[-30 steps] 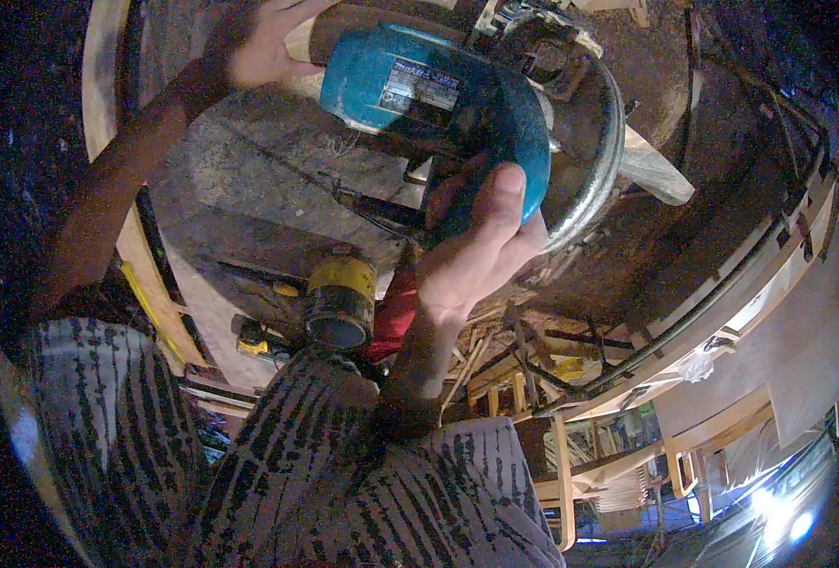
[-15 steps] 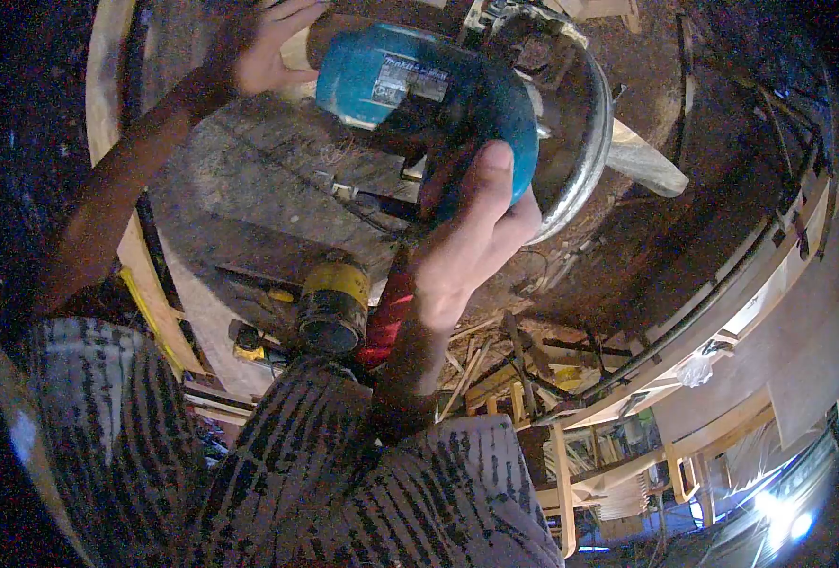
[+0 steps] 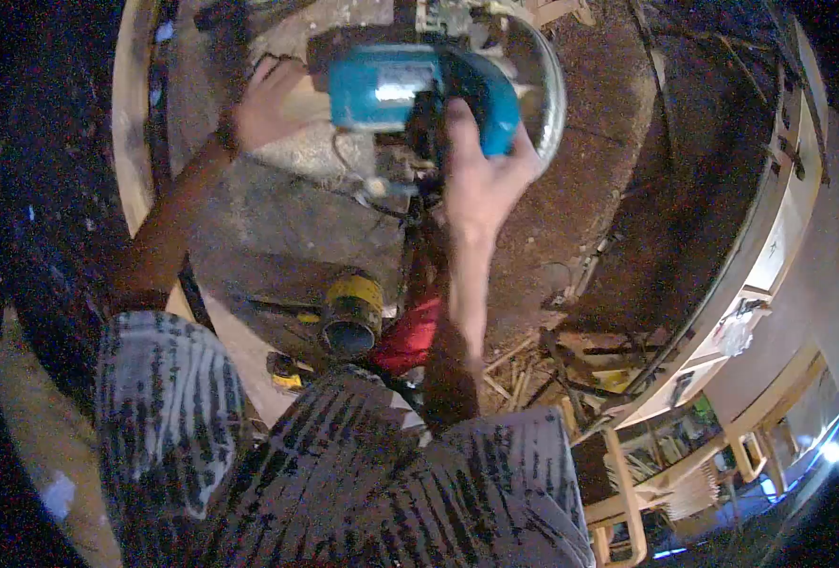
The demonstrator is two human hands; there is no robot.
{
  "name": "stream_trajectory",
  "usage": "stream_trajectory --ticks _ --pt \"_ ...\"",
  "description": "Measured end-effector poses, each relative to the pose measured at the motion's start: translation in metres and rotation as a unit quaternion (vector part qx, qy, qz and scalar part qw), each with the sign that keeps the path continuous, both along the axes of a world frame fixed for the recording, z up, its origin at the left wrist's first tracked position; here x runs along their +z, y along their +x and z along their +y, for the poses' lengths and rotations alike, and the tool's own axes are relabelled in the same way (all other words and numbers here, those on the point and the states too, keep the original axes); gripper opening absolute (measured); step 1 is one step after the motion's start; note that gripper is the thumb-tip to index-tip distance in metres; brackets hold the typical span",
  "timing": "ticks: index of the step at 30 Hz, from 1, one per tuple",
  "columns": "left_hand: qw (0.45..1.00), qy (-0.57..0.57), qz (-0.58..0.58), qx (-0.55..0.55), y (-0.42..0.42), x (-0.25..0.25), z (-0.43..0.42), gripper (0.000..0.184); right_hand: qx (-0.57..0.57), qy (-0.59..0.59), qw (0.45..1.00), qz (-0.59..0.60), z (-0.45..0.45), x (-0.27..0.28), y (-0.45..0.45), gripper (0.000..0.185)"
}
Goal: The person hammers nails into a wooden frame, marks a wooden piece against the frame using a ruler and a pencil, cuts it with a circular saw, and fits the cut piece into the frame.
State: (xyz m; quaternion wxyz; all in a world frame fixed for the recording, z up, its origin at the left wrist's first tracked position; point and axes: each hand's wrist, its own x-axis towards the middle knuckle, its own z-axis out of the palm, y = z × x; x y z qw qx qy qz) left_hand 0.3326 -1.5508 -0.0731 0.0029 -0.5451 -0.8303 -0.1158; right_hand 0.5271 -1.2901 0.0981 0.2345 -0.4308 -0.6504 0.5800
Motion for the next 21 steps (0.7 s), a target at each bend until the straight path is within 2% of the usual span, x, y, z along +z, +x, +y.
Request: stream_trajectory --ticks 1,3,5,8,12,17,19,21 --pt "1.0 -0.002 0.009 -0.008 -0.003 0.01 0.002 0.078 -0.002 0.0 1.0 -0.007 0.007 0.007 0.015 0.021" --pt "0.997 -0.067 -0.046 0.018 0.0 0.03 0.01 0.078 -0.016 -0.001 1.0 -0.023 0.02 0.028 0.05 0.018" --pt "0.997 -0.05 -0.059 0.008 0.001 0.035 0.012 0.077 -0.038 0.002 0.998 -0.053 0.033 0.052 0.085 0.017" --pt "0.989 -0.108 -0.097 0.031 0.001 0.046 0.018 0.079 -0.072 0.009 0.992 -0.101 0.055 0.072 0.141 0.018" --pt "0.993 -0.098 -0.055 0.045 0.006 0.045 0.018 0.084 -0.108 0.067 0.986 -0.11 0.081 0.073 0.201 0.015" --pt "0.994 -0.082 -0.022 0.063 0.024 0.044 0.038 0.082 -0.149 0.064 0.981 -0.109 0.104 0.078 0.263 0.015" --pt "0.99 -0.015 -0.124 0.063 0.042 0.05 0.058 0.077 -0.159 0.073 0.978 -0.117 0.106 0.078 0.273 0.016" --pt "0.993 -0.024 -0.094 0.064 0.045 0.052 0.067 0.075 -0.167 0.073 0.976 -0.12 0.104 0.079 0.28 0.018"
